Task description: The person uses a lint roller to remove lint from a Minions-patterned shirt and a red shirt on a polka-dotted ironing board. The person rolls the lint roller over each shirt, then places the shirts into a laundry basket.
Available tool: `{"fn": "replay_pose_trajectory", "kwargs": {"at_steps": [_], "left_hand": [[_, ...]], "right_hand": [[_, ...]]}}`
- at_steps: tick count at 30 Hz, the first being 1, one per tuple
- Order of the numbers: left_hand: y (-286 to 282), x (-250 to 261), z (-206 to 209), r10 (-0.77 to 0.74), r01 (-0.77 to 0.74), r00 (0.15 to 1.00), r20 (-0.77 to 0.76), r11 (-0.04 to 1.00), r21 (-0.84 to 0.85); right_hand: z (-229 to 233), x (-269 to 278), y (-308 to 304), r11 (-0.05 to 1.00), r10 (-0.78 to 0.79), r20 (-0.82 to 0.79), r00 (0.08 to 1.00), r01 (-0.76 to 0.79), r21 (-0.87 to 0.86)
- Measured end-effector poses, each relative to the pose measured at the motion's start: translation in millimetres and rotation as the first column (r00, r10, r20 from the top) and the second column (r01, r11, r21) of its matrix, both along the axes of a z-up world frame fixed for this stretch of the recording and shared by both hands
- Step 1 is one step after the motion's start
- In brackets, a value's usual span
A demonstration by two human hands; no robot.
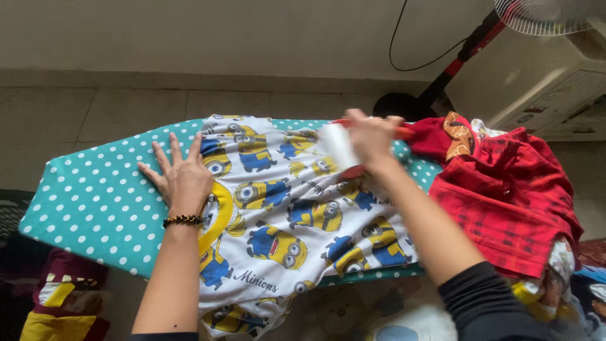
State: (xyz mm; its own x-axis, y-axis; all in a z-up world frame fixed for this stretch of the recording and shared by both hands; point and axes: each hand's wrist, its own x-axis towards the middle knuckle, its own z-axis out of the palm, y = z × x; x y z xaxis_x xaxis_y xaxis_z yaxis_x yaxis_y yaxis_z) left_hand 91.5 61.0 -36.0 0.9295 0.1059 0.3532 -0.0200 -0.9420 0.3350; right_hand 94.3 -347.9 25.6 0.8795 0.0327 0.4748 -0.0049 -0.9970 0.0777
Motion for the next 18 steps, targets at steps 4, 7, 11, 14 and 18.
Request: {"fn": "replay_pose_trajectory", "kwargs": {"at_steps": [4,7,11,14,18], "left_hand": [[0,-2,-3,0.041,-0.041,0.999,0.001,0.999,-0.006],[0,-1,-3,0.058,-0.058,0.998,-0.007,0.998,-0.009],[-2,1,-3,0.067,-0.067,0.997,-0.025,0.998,-0.013],[-2,0,-2,0.059,-0.059,0.998,-0.008,0.998,-0.029],[-1,-3,-2,0.056,-0.055,0.998,0.021,0.998,-0.041]], "right_hand": [[10,-13,-99,0.981,-0.136,0.071,0.988,0.144,-0.132],[31,-29,-133,0.852,-0.232,0.151,0.961,0.276,-0.445],[64,-51,-117,0.884,-0.13,0.308,0.942,0.251,-0.394],[68,-52,-46,0.944,0.092,0.439,0.894,0.061,-0.323],[35,-59,110,0.896,0.416,0.337,0.844,-0.445,0.007]]}}
